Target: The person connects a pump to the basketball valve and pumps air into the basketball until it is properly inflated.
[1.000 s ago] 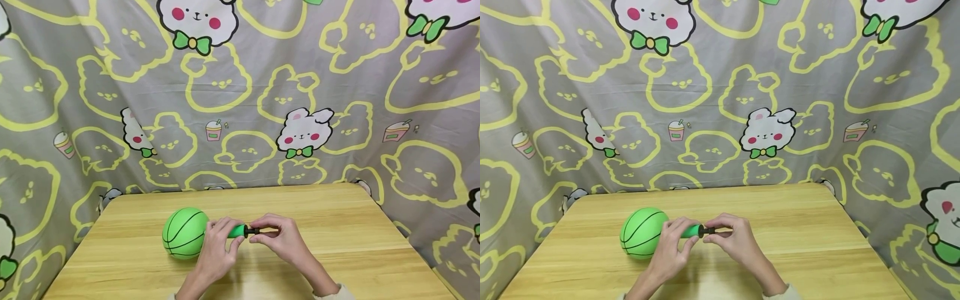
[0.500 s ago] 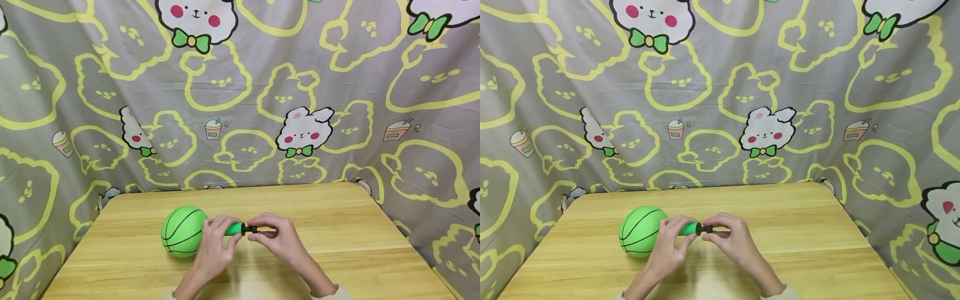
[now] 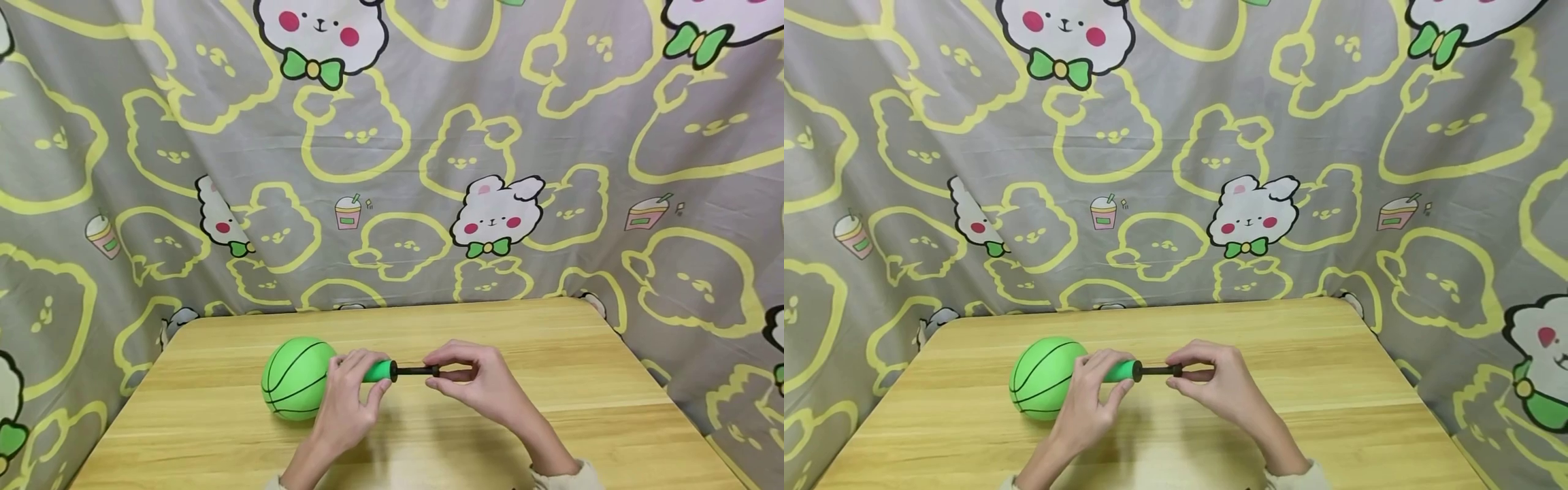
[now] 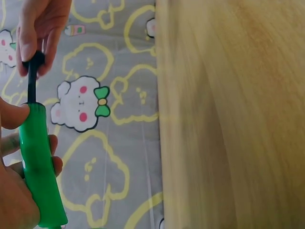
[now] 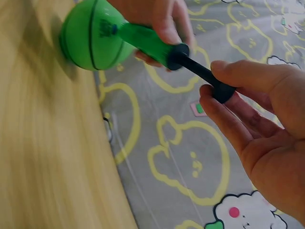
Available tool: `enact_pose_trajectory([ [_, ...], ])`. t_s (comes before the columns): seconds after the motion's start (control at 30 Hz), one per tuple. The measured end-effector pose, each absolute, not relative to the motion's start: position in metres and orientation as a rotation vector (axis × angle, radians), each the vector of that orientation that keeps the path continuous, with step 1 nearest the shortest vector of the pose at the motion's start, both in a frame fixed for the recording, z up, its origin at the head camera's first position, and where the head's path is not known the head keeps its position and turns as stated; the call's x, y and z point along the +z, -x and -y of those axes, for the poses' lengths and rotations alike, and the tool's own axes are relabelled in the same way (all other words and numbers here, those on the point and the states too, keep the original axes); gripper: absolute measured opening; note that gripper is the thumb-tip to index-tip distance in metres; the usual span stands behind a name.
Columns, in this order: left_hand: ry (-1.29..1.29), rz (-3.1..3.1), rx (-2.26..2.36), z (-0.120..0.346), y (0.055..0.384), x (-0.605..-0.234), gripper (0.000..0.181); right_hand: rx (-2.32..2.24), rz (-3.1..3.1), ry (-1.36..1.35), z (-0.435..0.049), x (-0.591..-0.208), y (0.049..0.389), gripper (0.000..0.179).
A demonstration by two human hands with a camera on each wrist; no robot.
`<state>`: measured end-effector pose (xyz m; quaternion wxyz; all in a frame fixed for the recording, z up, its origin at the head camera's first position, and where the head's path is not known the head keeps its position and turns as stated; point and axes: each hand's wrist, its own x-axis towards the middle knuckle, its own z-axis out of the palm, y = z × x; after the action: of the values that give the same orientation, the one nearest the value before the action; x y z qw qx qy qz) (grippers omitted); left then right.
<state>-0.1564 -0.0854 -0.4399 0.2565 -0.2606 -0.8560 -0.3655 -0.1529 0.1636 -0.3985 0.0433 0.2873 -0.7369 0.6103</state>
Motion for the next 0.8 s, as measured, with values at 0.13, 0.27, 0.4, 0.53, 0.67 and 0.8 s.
enact_pose_trajectory([
  [0.13,0.692,2.316,-0.994,0.088,0.158,-0.439,0.027,1.870,2.243,-0.881,-0.175,-0.395,0.153,0.024],
  [0.27,0.677,2.321,-0.997,0.091,0.158,-0.438,0.027,1.867,2.237,-0.886,-0.185,-0.391,0.152,0.024],
  [0.4,0.666,2.320,-1.001,0.093,0.158,-0.438,0.027,1.867,2.221,-0.917,-0.196,-0.387,0.151,0.024],
  [0.53,0.676,2.313,-0.999,0.092,0.158,-0.439,0.028,1.863,2.212,-0.939,-0.204,-0.385,0.151,0.025],
  [0.67,0.672,2.320,-0.986,0.091,0.158,-0.437,0.028,1.842,2.225,-0.927,-0.206,-0.385,0.152,0.024],
  [0.8,0.661,2.324,-0.977,0.092,0.158,-0.435,0.027,1.847,2.214,-0.873,-0.204,-0.386,0.153,0.029],
])
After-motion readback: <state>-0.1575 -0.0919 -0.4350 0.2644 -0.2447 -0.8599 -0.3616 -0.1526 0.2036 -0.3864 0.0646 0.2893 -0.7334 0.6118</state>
